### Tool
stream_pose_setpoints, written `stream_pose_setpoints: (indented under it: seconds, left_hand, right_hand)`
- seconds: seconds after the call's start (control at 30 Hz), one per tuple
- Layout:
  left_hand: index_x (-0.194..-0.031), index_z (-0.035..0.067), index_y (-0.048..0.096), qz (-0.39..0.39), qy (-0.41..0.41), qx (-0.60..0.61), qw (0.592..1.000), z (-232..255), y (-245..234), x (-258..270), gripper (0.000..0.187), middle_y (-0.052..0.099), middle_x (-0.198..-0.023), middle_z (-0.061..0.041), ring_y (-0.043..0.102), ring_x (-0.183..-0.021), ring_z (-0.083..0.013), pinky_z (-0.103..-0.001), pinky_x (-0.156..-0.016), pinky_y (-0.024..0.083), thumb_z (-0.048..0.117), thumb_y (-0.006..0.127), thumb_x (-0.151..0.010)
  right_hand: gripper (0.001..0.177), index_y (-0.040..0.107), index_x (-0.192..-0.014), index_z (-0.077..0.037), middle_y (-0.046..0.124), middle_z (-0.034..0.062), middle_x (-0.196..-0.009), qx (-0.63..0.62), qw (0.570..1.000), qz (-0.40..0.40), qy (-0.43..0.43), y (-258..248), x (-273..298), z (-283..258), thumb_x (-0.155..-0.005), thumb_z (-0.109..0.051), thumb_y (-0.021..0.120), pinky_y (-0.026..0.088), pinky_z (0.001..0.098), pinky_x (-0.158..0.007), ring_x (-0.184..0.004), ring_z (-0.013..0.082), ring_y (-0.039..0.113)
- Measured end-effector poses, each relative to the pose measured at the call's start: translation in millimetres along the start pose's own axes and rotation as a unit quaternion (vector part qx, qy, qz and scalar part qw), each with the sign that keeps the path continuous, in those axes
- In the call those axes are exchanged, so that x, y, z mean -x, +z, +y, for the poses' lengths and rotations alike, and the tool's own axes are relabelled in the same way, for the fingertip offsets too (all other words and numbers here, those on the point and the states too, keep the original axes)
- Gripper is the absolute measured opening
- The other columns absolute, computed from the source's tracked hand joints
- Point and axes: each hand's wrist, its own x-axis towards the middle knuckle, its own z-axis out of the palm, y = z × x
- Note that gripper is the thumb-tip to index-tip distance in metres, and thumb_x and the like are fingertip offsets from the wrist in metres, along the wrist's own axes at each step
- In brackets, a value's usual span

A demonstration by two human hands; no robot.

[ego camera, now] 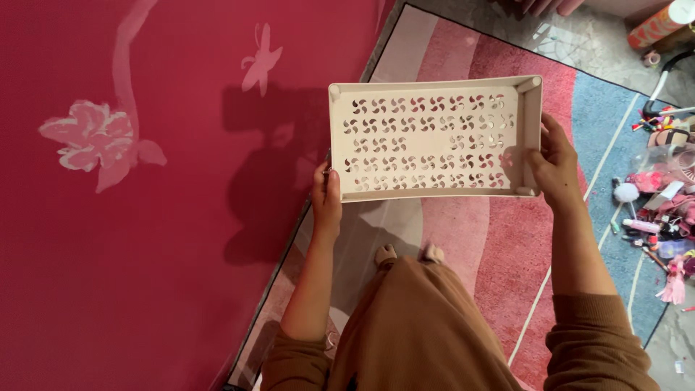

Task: The person assembles a white plastic storage unit by inserting metal rods into perforated panels and stacking the trays. They then add clear plastic drawers to the top section and place the completed unit against a pink wall.

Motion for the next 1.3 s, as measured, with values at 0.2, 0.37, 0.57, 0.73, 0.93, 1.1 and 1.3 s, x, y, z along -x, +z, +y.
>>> stream_pose_setpoints:
  seconds: [0.2, 0.37, 0.57, 0.73, 0.93, 1.1, 1.3]
  left_hand:
    - [-0.121, 0.002, 0.058, 0.001, 0.000, 0.021, 1.000, -25.6, -13.8, -16.5, 0.026, 0.063, -0.109, -0.003, 0.055, -0.098, -0.0107, -0.029, -0.086, 0.046, 0.025, 0.060, -0.107]
    - [-0.110, 0.004, 0.059, 0.007, -0.051, -0.032, 0.998, -44.5, -25.1, -46.1, 0.026, 0.064, -0.103, -0.002, 0.058, -0.094, -0.0097, -0.027, -0.084, 0.048, 0.029, 0.062, -0.104]
    - [-0.110, 0.003, 0.059, 0.005, -0.087, -0.088, 0.992, -61.9, -22.3, -102.1, 0.036, 0.065, -0.101, -0.006, 0.059, -0.091, -0.0145, -0.032, -0.079, 0.048, 0.037, 0.066, -0.103]
    - [-0.123, 0.003, 0.061, -0.013, 0.057, -0.170, 0.984, -55.5, -3.1, -153.2, 0.043, 0.070, -0.105, -0.007, 0.064, -0.094, -0.0151, -0.033, -0.081, 0.052, 0.039, 0.060, -0.101]
    - [-0.115, -0.001, 0.066, -0.028, 0.060, -0.289, 0.955, -40.6, 8.4, -171.6, 0.039, 0.070, -0.108, -0.021, 0.066, -0.102, -0.0357, -0.043, -0.088, 0.050, 0.034, 0.053, -0.103]
    - [-0.117, -0.004, 0.062, -0.057, -0.026, -0.299, 0.952, -30.2, 2.0, -151.4, 0.042, 0.070, -0.111, -0.026, 0.068, -0.107, -0.0404, -0.045, -0.093, 0.050, 0.033, 0.050, -0.103]
    - [-0.138, -0.005, 0.053, -0.076, 0.159, -0.336, 0.925, -21.6, 5.8, -155.5, 0.041, 0.065, -0.127, -0.033, 0.061, -0.121, -0.0474, -0.047, -0.101, 0.048, 0.022, 0.051, -0.106]
  right_hand:
    - [0.066, 0.048, -0.156, -0.003, 0.064, 0.0141, -0.142, 0.009, 1.000, -0.006, -0.024, 6.4, -21.0, 3.5, -0.091, 0.010, 0.043, 0.052, 0.0309, -0.103, -0.124, 0.0185, 0.063]
    - [0.064, 0.048, -0.155, -0.001, 0.062, 0.0134, -0.145, -0.004, 0.999, -0.024, -0.038, 5.8, -41.6, 9.0, -0.092, 0.010, 0.042, 0.050, 0.0312, -0.107, -0.129, 0.0188, 0.061]
    - [0.062, 0.044, -0.155, 0.000, 0.057, 0.0118, -0.148, 0.004, 0.998, -0.055, -0.031, -8.9, -51.8, 20.4, -0.094, 0.008, 0.043, 0.048, 0.0311, -0.109, -0.130, 0.0180, 0.058]
    - [0.060, 0.041, -0.157, -0.001, 0.057, 0.0115, -0.147, 0.012, 0.998, -0.065, -0.015, -14.8, -59.9, 33.0, -0.096, 0.005, 0.044, 0.046, 0.0311, -0.108, -0.130, 0.0174, 0.058]
    - [0.060, 0.039, -0.160, -0.006, 0.062, 0.0102, -0.130, 0.054, 0.994, -0.074, 0.057, -18.6, -60.5, 28.4, -0.100, -0.001, 0.044, 0.048, 0.0290, -0.098, -0.113, 0.0142, 0.059]
    - [0.060, 0.040, -0.158, -0.004, 0.059, 0.0097, -0.133, 0.090, 0.989, -0.098, 0.058, -14.7, -53.0, 12.1, -0.099, -0.002, 0.044, 0.045, 0.0302, -0.103, -0.119, 0.0155, 0.056]
    - [0.056, 0.045, -0.156, -0.004, 0.061, 0.0086, -0.131, 0.155, 0.983, -0.058, 0.078, -5.4, -57.9, 7.2, -0.100, -0.004, 0.043, 0.044, 0.0292, -0.101, -0.118, 0.0155, 0.055]
